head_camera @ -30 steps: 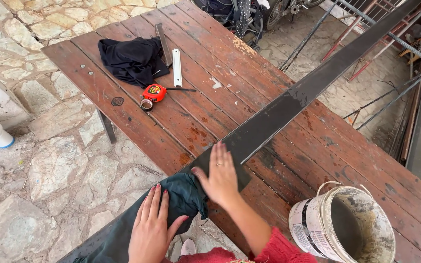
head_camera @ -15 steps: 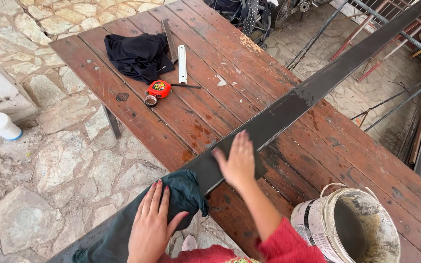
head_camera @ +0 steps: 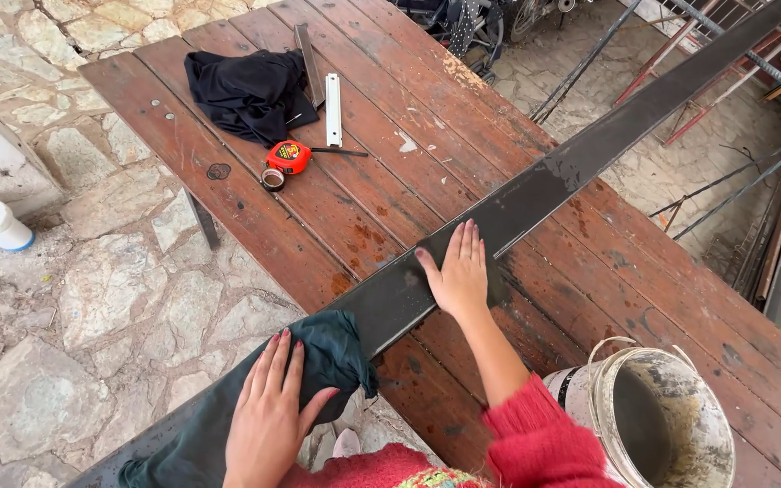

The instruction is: Sanding a long metal beam with a sanding block and wiping it clean with a cloth on a wooden workbench.

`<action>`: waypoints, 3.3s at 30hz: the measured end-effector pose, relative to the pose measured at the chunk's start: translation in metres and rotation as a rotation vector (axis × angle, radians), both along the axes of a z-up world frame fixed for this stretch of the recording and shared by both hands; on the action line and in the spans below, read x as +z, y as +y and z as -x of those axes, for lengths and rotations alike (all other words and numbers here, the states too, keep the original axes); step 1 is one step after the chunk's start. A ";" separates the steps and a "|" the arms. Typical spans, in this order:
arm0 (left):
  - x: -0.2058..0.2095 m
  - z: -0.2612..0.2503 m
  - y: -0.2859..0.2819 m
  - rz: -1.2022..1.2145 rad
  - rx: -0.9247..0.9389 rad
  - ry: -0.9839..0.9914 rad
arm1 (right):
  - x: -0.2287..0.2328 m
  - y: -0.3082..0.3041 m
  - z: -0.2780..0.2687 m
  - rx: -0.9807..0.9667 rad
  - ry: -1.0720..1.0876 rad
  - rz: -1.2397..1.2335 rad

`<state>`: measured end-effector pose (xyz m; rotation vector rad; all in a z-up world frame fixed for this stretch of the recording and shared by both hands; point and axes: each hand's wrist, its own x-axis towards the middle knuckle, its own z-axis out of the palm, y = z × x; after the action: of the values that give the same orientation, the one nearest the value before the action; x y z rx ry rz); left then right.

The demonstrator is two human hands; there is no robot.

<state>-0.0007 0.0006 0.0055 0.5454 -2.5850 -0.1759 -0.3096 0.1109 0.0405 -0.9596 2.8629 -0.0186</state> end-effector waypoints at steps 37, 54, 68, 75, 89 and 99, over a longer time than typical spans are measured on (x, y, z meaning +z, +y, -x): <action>-0.019 0.006 -0.001 0.026 0.132 0.022 | -0.005 0.001 0.080 -0.137 -0.021 0.039; -0.017 0.007 -0.003 0.035 0.094 0.058 | -0.010 0.008 -0.055 0.518 0.227 0.101; -0.022 0.007 -0.002 0.019 0.092 0.064 | -0.002 0.021 -0.088 0.670 -0.014 0.124; -0.019 0.003 -0.003 -0.042 0.073 -0.061 | -0.012 0.025 0.009 0.150 0.111 -0.055; -0.030 0.006 -0.006 0.009 0.114 -0.005 | 0.011 -0.023 0.025 0.112 0.026 0.017; -0.030 0.009 -0.001 -0.006 0.160 0.043 | 0.003 0.010 0.125 -0.095 0.022 0.012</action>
<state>-0.0092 0.0000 -0.0250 0.7391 -2.4866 -0.1394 -0.4342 0.1207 0.0431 -0.8298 2.9298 -0.0344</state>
